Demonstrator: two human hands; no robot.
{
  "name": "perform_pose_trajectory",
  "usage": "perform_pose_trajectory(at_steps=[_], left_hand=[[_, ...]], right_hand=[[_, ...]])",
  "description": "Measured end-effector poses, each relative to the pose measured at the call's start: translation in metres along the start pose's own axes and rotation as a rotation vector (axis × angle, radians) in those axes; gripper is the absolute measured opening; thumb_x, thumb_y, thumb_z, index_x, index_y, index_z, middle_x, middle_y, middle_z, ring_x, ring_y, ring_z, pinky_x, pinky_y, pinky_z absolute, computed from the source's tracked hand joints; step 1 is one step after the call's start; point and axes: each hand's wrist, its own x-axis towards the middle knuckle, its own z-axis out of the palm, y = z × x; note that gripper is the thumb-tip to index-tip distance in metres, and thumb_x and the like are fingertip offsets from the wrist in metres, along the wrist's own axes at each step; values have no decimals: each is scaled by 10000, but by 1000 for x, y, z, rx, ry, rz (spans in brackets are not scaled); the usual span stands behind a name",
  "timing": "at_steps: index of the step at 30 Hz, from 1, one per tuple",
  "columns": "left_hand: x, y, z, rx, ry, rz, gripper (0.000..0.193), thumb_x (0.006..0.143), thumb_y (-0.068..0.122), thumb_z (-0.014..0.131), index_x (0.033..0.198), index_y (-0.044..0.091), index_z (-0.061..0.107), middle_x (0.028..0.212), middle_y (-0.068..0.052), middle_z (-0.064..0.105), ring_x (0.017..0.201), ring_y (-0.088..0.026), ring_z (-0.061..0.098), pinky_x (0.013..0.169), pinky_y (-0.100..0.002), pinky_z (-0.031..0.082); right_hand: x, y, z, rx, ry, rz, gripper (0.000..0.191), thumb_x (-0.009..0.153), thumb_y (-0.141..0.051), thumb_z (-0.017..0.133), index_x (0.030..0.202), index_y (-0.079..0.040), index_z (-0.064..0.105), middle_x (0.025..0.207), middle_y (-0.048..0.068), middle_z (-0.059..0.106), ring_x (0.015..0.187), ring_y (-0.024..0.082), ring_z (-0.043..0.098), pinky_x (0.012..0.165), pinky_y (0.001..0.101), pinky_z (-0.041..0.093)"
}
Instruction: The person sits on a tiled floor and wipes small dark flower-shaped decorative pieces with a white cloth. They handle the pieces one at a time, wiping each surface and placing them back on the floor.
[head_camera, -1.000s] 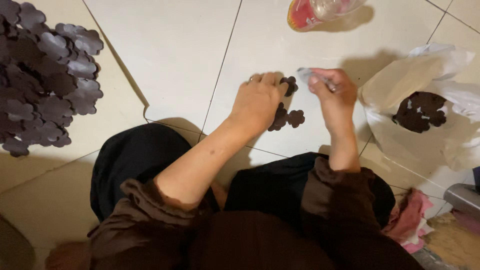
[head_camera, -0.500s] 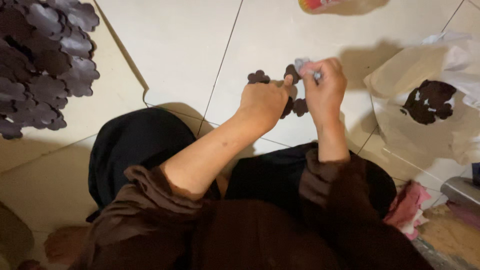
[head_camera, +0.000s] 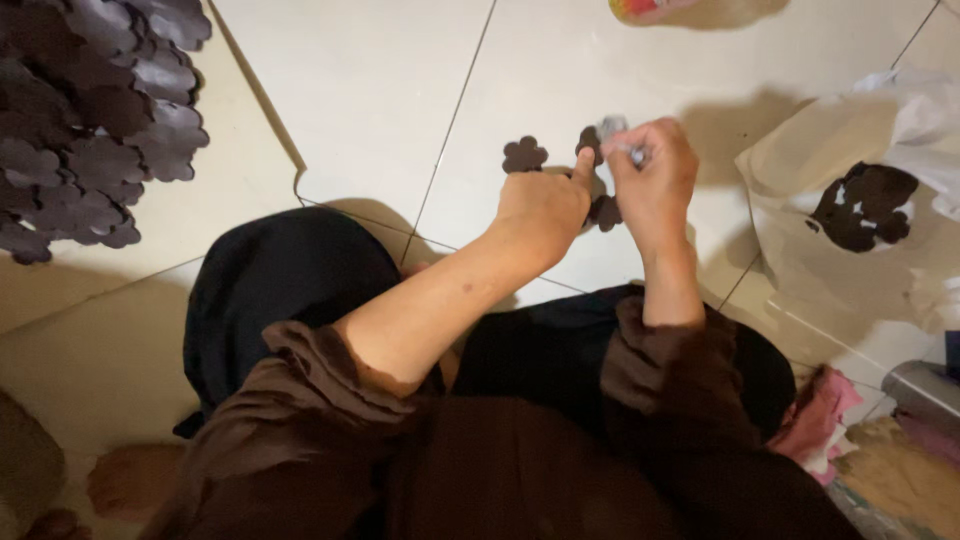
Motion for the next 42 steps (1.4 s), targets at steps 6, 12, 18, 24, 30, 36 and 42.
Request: perform_pose_trajectory(at_steps=[6,12,18,24,30,36,42], left_hand=[[4,0,11,-22,21,11,768,897,131,615,1570,-31,282,893,-60,746,784,-228,731,592,-357,544],[6,-4,15,34,42,22,797,854,93,631,1555,-50,280,902,-71,741,776,-225,730,570,-354,547],[2,-1,14,-24,73,22,816,824,93,652,1543,-60,298,874,-73,742,780,-226,723,569,-356,552],[4,-1,9,-5,-17,2,818,856,73,635,1574,-48,264,897,-78,747,778,-230,727,601,-356,551],[7,0,22,-50,83,8,763,874,76,614,1555,-62,297,918,-76,743,818,-232,727,596,-362,553],[14,0,33,-63,94,3,757,869,98,609,1541,-67,302,953,-84,753,882,-228,725,653,-365,562],[13,3,26,-69,39,-26,818,872,110,602,1560,-82,203,927,-96,758,836,-250,725,637,-384,559]], right_hand=[[6,15,-3,-129,70,-115,142,922,-35,829,927,-46,688,964,104,655,873,248,651,754,358,519],[16,20,-19,27,23,157,113,963,-127,811,979,-66,717,970,109,694,880,252,640,762,325,520],[9,-4,-1,51,16,25,137,929,-49,801,988,-26,680,997,95,683,889,208,705,781,309,568],[3,-21,0,-132,3,-69,93,947,-25,785,915,-11,699,933,140,643,834,278,652,722,365,529],[7,-16,2,-92,71,-93,56,979,-20,740,981,-2,686,997,148,666,890,291,670,767,381,542],[-4,-17,4,-143,32,-82,73,921,-10,763,940,-1,693,969,154,666,888,311,668,781,393,545],[5,-21,3,-72,18,-115,81,917,-4,771,968,2,708,997,149,658,901,306,662,788,393,544]])
